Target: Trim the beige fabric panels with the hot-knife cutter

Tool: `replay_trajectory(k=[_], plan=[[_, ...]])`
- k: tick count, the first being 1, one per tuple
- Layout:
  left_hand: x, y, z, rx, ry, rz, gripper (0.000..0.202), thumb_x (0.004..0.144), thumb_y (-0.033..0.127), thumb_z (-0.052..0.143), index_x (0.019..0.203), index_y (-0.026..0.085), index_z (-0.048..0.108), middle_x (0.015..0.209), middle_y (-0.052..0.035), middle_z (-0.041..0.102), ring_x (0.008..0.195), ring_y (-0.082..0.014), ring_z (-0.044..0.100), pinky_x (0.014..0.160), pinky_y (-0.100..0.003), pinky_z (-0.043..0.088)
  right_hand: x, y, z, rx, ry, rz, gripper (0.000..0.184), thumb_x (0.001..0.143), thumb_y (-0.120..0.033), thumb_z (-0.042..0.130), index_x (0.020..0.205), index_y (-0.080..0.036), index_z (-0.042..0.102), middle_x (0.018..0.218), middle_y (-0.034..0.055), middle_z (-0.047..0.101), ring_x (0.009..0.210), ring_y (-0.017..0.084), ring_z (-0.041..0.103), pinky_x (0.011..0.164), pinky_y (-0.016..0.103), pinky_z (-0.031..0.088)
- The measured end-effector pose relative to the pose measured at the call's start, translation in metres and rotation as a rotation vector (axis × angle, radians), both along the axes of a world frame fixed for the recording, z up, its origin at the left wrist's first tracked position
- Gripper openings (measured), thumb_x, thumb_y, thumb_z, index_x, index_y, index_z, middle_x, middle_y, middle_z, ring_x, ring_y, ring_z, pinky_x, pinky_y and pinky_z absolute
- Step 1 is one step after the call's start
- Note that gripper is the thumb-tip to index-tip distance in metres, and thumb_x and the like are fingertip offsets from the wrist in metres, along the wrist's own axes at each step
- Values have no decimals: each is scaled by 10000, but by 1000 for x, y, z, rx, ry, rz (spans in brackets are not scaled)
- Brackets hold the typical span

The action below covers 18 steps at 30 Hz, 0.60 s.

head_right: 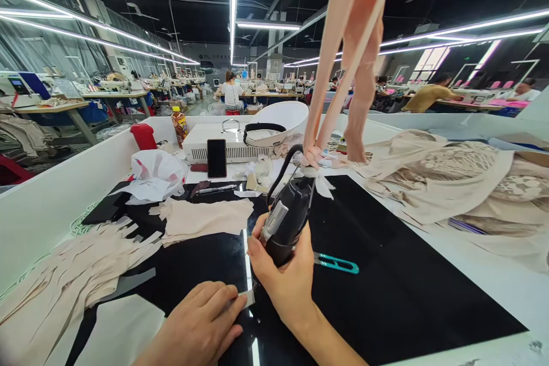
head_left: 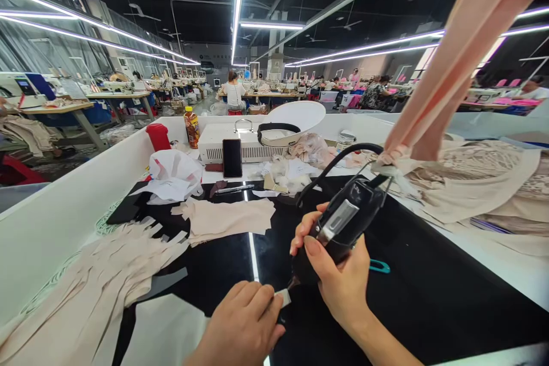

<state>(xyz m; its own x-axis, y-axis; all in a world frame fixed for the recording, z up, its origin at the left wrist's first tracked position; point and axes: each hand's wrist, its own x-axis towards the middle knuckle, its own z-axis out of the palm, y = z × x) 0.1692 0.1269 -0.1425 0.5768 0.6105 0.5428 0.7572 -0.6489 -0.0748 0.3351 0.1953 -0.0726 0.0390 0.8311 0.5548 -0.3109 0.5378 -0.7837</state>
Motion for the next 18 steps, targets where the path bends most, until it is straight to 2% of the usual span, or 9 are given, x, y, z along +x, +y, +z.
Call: replay_trajectory(k=[12, 18], plan=[[1, 1, -2, 9, -11, -9, 344, 1123, 275, 325, 1140, 126, 634, 975, -60, 657, 826, -201, 638, 702, -343, 543, -2, -3, 3, -16, 1, -12, 281, 938, -260, 748, 1158, -293, 575, 848, -25, 650, 628, 134, 626, 538, 262, 564], [1, -1, 1, -10, -14, 6, 290, 1112, 273, 379, 1163, 135, 629, 986, -54, 669, 839, -201, 654, 715, -333, 537, 3, -9, 4, -47, 58, 3, 304, 925, -331, 782, 1156, -296, 587, 867, -22, 648, 628, 131, 622, 564, 283, 579]])
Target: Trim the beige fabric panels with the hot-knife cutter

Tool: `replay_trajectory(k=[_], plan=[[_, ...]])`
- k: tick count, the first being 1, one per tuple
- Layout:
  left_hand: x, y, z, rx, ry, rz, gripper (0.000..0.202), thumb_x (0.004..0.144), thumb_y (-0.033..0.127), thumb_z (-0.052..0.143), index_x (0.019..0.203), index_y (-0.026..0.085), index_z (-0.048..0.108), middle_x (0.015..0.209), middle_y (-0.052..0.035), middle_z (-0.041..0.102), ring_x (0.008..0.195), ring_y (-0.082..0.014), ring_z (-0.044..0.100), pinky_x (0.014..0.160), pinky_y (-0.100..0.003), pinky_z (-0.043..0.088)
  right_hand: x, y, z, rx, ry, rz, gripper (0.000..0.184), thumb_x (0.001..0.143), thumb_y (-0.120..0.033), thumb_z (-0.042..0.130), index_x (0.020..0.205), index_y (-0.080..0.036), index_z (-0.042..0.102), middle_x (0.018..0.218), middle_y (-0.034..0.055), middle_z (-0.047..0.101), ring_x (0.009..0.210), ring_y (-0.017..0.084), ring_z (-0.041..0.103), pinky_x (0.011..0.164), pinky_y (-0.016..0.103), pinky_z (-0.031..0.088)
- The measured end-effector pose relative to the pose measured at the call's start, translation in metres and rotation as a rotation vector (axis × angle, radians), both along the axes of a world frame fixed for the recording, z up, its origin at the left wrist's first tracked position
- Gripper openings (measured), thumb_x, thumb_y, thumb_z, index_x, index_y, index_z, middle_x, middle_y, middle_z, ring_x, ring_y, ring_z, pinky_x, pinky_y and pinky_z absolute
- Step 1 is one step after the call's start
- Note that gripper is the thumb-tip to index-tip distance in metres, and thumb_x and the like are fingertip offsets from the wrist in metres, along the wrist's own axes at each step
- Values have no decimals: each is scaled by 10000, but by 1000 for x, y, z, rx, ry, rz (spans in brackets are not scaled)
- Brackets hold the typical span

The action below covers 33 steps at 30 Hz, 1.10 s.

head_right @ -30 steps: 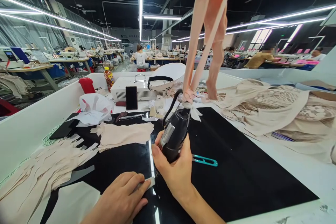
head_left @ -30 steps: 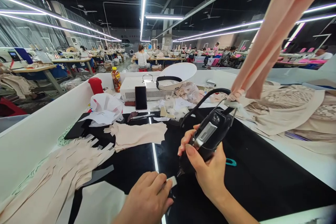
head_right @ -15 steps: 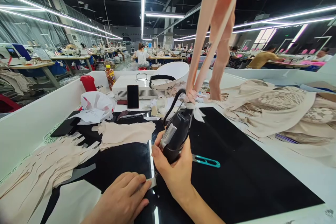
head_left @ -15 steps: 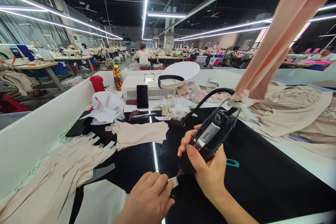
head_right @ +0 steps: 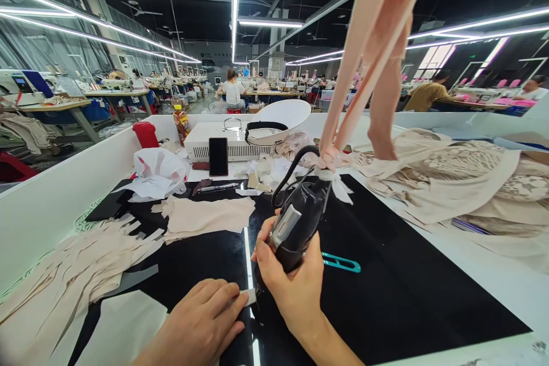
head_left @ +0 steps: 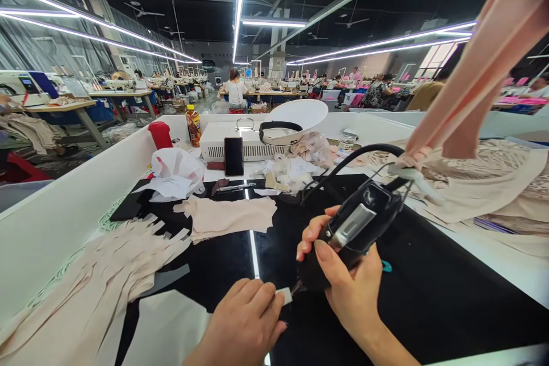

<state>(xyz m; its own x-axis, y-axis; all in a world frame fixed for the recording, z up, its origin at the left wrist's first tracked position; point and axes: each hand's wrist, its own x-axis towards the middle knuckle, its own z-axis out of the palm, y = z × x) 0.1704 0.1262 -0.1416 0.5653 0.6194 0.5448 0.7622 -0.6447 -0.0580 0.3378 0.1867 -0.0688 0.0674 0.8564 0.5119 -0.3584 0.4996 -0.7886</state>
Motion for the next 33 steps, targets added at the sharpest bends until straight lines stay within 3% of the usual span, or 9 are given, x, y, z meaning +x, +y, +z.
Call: replay_trajectory(k=[27, 33], plan=[[0, -2, -1, -19, -4, 3, 222, 1089, 244, 441, 1177, 149, 621, 1002, -64, 666, 881, -210, 659, 739, -343, 571, -4, 3, -5, 29, -43, -32, 307, 919, -268, 768, 1156, -297, 574, 869, -29, 648, 644, 139, 611, 541, 270, 550], [-5, -5, -2, 15, 6, -7, 216, 1067, 128, 406, 1115, 145, 616, 917, -43, 660, 793, -190, 662, 686, -312, 563, -1, 0, -4, 32, -74, -57, 298, 920, -289, 772, 1139, -296, 570, 863, -26, 648, 645, 142, 616, 553, 282, 572]])
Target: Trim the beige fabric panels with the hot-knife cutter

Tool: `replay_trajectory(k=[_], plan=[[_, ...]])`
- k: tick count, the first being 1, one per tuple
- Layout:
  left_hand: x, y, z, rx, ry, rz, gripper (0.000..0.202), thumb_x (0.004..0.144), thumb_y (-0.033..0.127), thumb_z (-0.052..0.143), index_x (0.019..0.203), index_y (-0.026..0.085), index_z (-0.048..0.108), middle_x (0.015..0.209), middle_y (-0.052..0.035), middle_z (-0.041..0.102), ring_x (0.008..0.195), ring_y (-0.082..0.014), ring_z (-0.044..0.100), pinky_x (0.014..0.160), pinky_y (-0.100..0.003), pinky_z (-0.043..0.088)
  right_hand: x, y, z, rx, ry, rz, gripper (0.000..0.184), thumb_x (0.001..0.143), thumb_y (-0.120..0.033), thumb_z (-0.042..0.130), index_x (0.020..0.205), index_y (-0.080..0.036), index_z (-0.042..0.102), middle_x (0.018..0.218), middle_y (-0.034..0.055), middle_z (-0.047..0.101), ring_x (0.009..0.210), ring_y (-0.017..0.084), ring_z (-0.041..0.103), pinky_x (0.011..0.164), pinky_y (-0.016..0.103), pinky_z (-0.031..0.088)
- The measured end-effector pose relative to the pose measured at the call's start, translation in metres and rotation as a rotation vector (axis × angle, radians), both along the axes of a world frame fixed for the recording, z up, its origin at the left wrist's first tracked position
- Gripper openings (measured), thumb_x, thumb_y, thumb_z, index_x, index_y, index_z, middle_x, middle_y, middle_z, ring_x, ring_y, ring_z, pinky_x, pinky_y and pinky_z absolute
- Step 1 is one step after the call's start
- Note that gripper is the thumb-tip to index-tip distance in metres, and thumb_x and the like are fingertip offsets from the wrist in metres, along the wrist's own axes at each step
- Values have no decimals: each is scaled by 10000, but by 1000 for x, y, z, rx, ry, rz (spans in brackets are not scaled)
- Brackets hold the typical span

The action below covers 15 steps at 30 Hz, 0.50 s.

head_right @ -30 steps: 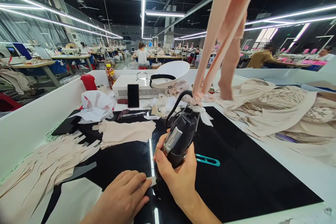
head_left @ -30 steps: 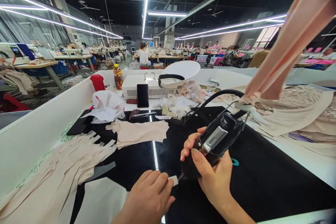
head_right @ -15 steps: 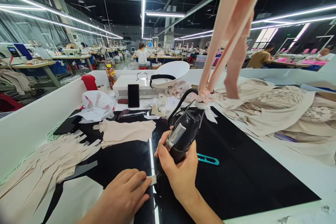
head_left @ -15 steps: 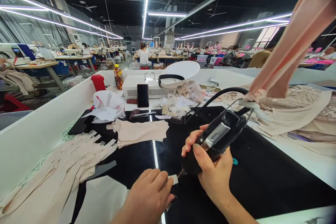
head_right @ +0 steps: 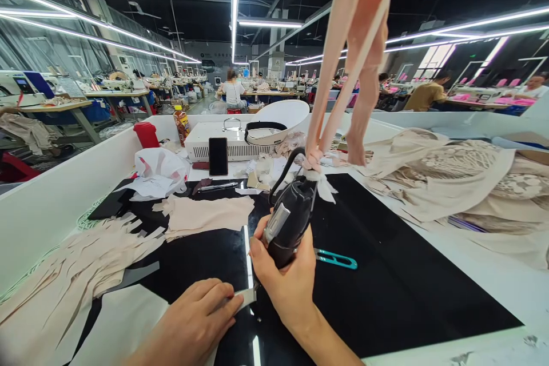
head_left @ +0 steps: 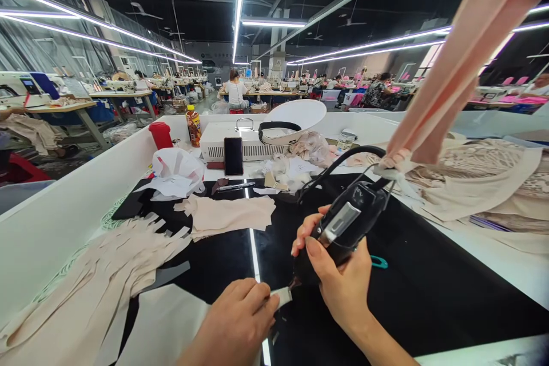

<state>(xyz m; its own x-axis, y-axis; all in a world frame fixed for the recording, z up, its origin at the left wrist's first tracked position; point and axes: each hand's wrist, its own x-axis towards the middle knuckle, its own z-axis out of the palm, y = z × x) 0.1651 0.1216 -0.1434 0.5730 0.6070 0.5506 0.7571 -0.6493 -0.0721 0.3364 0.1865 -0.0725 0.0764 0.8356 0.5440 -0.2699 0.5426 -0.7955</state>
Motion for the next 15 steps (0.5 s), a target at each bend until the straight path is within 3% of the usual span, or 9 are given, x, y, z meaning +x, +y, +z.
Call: replay_trajectory(k=[6, 15], plan=[[-7, -8, 1, -38, -45, -23, 256, 1038, 50, 385, 1098, 150, 613, 835, -31, 629, 685, -165, 612, 612, -279, 535, 2, -3, 1, 0, -3, -12, 298, 918, -303, 776, 1129, -283, 568, 860, -15, 643, 645, 149, 620, 563, 297, 579], [-4, -9, 2, -35, -87, -21, 285, 1035, 38, 372, 1053, 166, 627, 814, -23, 620, 676, -165, 595, 596, -277, 509, 5, -5, -1, 2, -35, -18, 290, 922, -290, 767, 1126, -284, 560, 879, -12, 641, 644, 149, 613, 568, 298, 574]])
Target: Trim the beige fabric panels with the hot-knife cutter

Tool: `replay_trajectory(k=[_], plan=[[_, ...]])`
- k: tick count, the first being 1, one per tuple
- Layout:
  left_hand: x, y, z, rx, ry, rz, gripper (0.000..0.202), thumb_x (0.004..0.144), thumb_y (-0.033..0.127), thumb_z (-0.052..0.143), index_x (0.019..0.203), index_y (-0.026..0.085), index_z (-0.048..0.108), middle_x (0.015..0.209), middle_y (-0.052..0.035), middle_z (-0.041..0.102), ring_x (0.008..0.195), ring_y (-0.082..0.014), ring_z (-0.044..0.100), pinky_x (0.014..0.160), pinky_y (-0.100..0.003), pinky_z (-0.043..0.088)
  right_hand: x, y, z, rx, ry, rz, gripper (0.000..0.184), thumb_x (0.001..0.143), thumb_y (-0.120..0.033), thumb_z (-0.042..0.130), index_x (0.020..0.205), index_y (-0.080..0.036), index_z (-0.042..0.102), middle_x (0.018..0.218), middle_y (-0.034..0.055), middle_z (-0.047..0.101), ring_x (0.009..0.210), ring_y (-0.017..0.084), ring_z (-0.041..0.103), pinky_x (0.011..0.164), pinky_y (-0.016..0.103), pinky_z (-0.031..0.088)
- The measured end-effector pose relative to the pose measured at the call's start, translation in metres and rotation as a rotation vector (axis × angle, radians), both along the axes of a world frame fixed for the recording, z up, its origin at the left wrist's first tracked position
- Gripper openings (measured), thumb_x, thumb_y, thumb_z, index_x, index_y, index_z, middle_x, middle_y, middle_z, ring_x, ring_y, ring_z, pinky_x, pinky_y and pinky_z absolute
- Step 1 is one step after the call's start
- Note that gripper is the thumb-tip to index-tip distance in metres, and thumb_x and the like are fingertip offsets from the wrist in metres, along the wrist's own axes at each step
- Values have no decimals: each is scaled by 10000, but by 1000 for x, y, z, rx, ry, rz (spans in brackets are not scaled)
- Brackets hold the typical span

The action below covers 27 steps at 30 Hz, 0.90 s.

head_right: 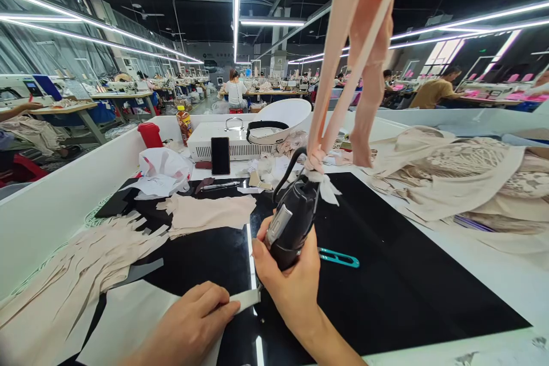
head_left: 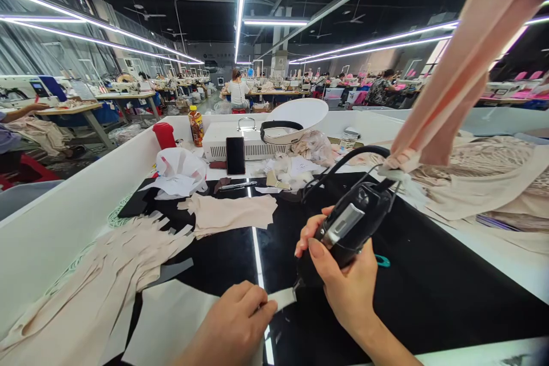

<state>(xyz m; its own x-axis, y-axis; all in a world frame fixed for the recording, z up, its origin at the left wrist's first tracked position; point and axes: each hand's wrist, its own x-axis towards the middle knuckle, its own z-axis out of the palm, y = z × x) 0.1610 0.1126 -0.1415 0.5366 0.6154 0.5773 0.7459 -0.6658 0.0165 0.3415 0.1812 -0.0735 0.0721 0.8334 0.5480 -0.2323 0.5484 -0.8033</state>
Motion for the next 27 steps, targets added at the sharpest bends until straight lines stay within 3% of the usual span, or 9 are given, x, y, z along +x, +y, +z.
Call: replay_trajectory(k=[15, 22, 27], plan=[[-1, -1, 3, 75, 103, 0, 329, 1071, 65, 305, 1066, 118, 630, 819, -39, 633, 708, -173, 617, 650, -296, 550, 0, 0, 1, 15, -7, -18, 253, 928, -279, 756, 1097, -285, 568, 867, -21, 644, 639, 145, 622, 570, 289, 582], [1, 0, 5, 95, 86, 10, 302, 1060, 83, 349, 1143, 127, 635, 780, -17, 615, 666, -182, 596, 612, -311, 515, 0, -1, 2, 4, -3, -8, 263, 921, -276, 765, 1103, -284, 575, 863, -24, 651, 639, 142, 626, 574, 281, 580], [1, 2, 5, 108, 68, 9, 305, 1061, 105, 355, 1085, 154, 655, 778, -20, 608, 680, -185, 604, 634, -306, 499, 0, -1, 2, -6, 17, 0, 294, 914, -269, 775, 1129, -284, 575, 867, -22, 656, 643, 141, 627, 571, 278, 577]])
